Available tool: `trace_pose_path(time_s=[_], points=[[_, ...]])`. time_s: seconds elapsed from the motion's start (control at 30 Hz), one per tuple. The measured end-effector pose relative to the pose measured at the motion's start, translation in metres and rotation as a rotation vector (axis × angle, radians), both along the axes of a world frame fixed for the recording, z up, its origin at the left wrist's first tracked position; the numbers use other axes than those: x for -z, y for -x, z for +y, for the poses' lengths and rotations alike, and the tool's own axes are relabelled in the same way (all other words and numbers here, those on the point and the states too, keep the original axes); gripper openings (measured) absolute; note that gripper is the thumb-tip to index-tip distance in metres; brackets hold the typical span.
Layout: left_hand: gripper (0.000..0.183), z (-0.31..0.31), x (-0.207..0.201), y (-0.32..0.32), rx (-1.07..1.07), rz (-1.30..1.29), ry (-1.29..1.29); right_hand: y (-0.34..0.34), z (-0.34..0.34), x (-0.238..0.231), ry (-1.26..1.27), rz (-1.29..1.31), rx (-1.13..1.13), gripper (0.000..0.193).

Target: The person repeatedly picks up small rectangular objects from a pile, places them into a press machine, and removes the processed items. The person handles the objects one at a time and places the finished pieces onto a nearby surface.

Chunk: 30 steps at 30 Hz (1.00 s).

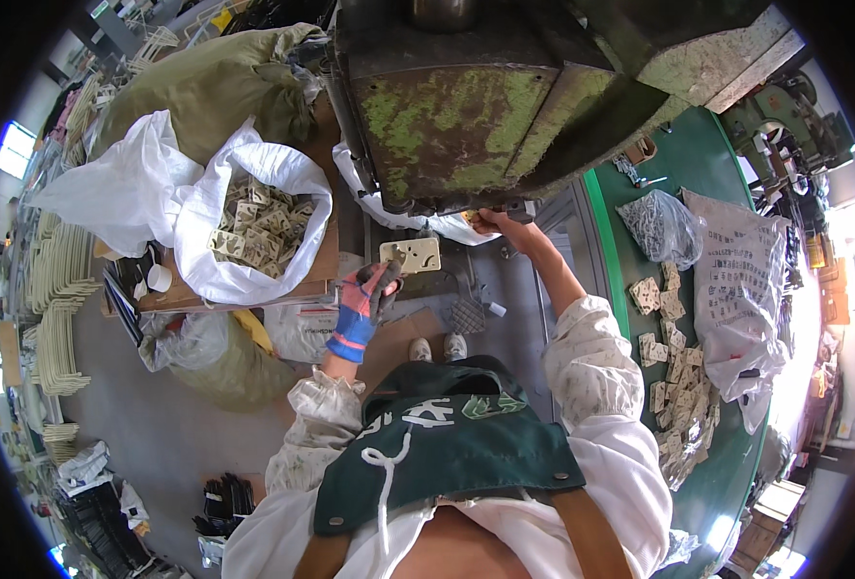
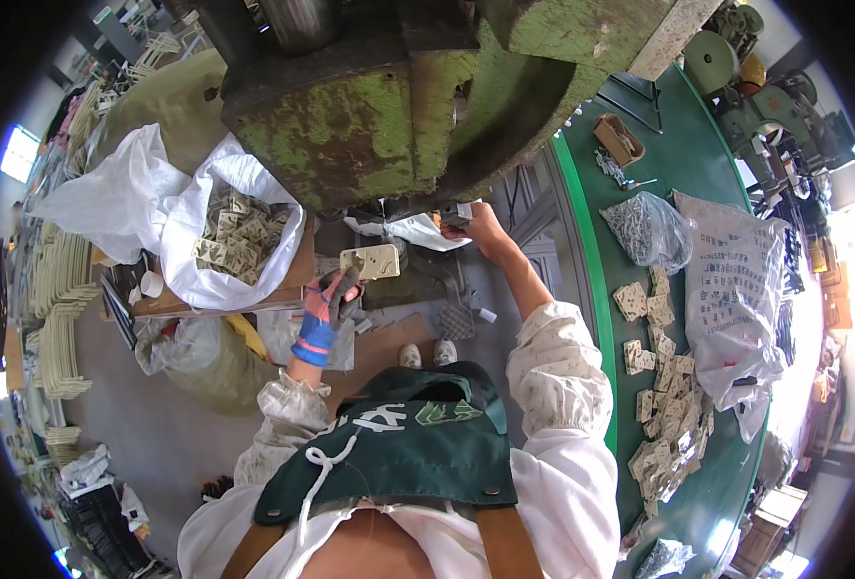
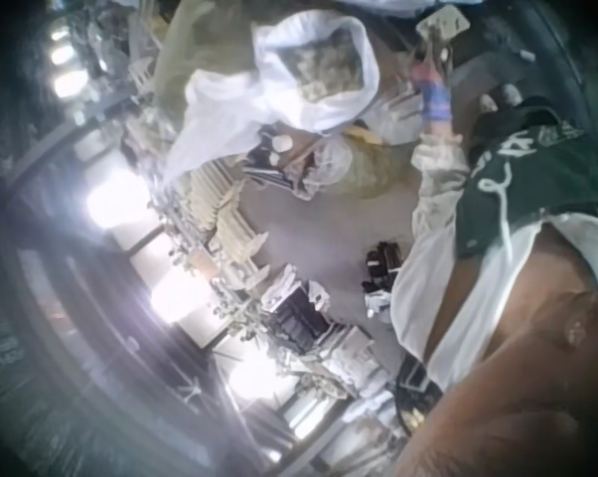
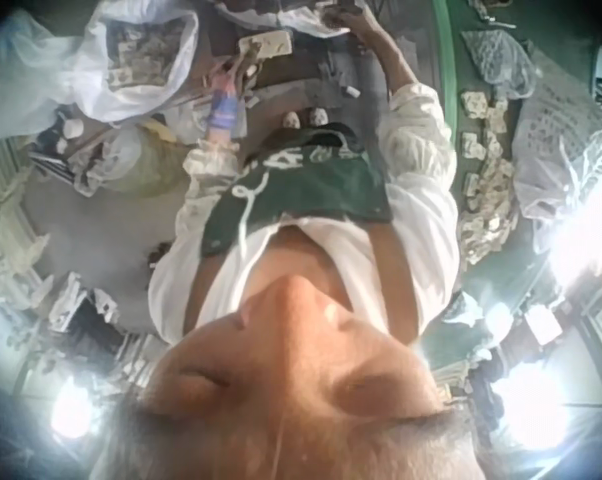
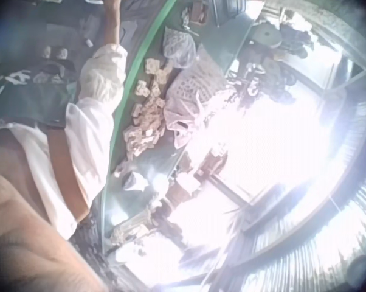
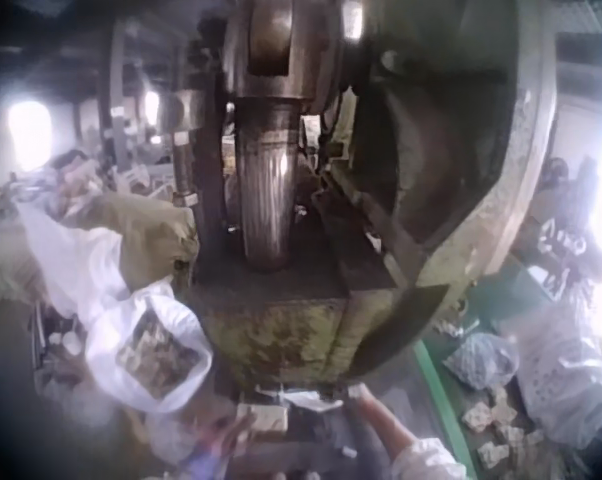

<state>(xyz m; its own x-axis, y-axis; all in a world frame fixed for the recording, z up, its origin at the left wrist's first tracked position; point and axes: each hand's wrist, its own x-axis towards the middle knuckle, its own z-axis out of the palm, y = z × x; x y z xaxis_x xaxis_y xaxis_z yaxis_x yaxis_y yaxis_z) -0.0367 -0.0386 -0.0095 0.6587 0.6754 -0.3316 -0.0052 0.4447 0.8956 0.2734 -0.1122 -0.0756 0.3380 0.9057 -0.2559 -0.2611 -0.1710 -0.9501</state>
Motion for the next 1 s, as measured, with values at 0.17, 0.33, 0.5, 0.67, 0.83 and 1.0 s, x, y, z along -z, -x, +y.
trace_pose_path(time_s=[0.17, 0.33, 0.5, 0.67, 0.83, 1.0], points=[[0.027, -0.003, 0.002, 0.002, -0.152, -0.063, -0.11, 0.031, 0.0, -0.029, -0.128, -0.795, 0.197, 0.019], [0.027, 0.004, -0.014, 0.018, -0.119, 0.14, -0.348, 0.116, -0.014, -0.119, -0.242, 0.038, 0.223, 0.016], [0.023, 0.002, -0.031, 0.015, -0.09, 0.187, -0.423, 0.127, -0.007, -0.108, -0.145, 0.114, 0.246, 0.018], [0.026, 0.004, -0.031, 0.007, -0.137, 0.016, -0.254, 0.13, -0.011, -0.112, -0.174, 0.102, 0.234, 0.02], [0.028, -0.001, -0.039, -0.005, -0.223, -0.062, -0.12, 0.134, 0.0, -0.112, -0.1, 0.076, 0.276, 0.013], [0.019, 0.003, -0.037, -0.018, -0.107, -0.069, -0.073, 0.13, -0.004, -0.085, -0.143, 0.096, 0.208, 0.009]])
